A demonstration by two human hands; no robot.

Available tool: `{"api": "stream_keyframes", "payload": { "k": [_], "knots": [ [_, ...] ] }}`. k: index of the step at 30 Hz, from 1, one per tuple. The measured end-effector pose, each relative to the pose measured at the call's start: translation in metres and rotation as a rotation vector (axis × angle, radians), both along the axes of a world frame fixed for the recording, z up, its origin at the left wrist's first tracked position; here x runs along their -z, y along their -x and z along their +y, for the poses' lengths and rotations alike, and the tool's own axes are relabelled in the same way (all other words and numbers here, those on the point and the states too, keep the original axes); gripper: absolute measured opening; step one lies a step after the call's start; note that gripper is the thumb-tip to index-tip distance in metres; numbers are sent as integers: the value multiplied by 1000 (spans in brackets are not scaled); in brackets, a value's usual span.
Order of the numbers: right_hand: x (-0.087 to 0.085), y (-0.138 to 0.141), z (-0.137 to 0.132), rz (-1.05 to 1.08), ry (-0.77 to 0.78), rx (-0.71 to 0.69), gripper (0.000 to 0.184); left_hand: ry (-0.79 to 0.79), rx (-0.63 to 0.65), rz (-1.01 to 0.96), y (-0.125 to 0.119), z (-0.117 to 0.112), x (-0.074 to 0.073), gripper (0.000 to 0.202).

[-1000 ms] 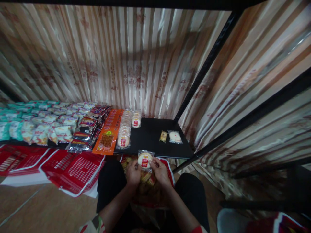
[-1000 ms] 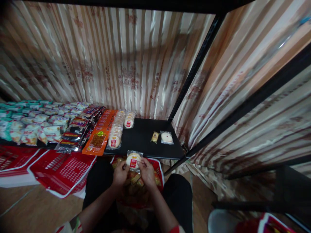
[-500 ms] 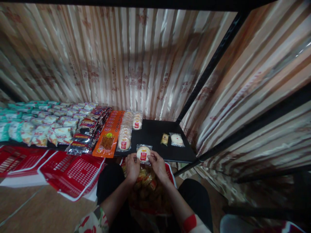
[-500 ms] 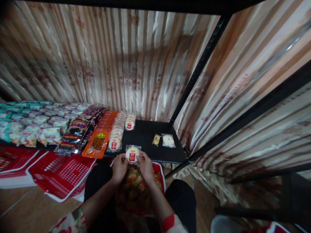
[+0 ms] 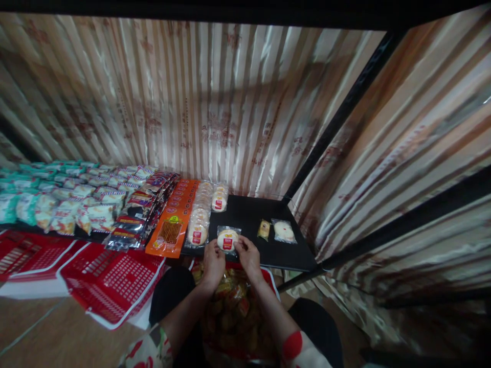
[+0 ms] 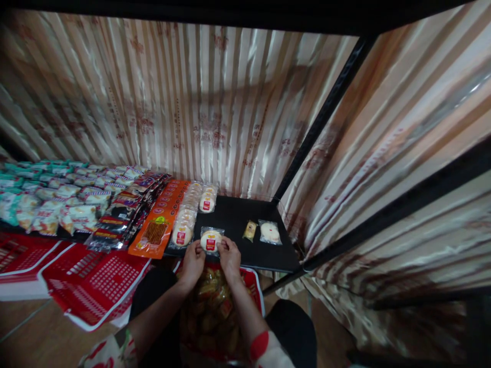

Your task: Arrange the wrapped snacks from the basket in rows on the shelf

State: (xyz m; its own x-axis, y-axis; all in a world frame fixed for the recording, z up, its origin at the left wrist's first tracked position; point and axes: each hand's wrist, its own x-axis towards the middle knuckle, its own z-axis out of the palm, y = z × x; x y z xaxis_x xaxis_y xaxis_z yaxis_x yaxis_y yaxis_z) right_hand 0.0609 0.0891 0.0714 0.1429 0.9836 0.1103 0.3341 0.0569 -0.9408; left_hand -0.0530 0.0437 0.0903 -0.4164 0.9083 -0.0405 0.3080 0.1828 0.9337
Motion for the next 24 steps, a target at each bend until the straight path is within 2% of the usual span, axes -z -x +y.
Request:
{"api": "stream_keyframes", "payload": {
  "k": [5,12,18,24],
  "knots": [
    [-1,7,14,-50,-6,30,28,10,-26,35,-1,12,2,37],
    [6,13,32,-12,35,26,28,35,-16,145,-5,24,1,43],
    [6,17,48,-27,55,29,27,70,-16,154,-10,33,7,48],
    [3,23,63,-59,98,29,29,68,0,162,-11,43,7,50]
  ]
}}
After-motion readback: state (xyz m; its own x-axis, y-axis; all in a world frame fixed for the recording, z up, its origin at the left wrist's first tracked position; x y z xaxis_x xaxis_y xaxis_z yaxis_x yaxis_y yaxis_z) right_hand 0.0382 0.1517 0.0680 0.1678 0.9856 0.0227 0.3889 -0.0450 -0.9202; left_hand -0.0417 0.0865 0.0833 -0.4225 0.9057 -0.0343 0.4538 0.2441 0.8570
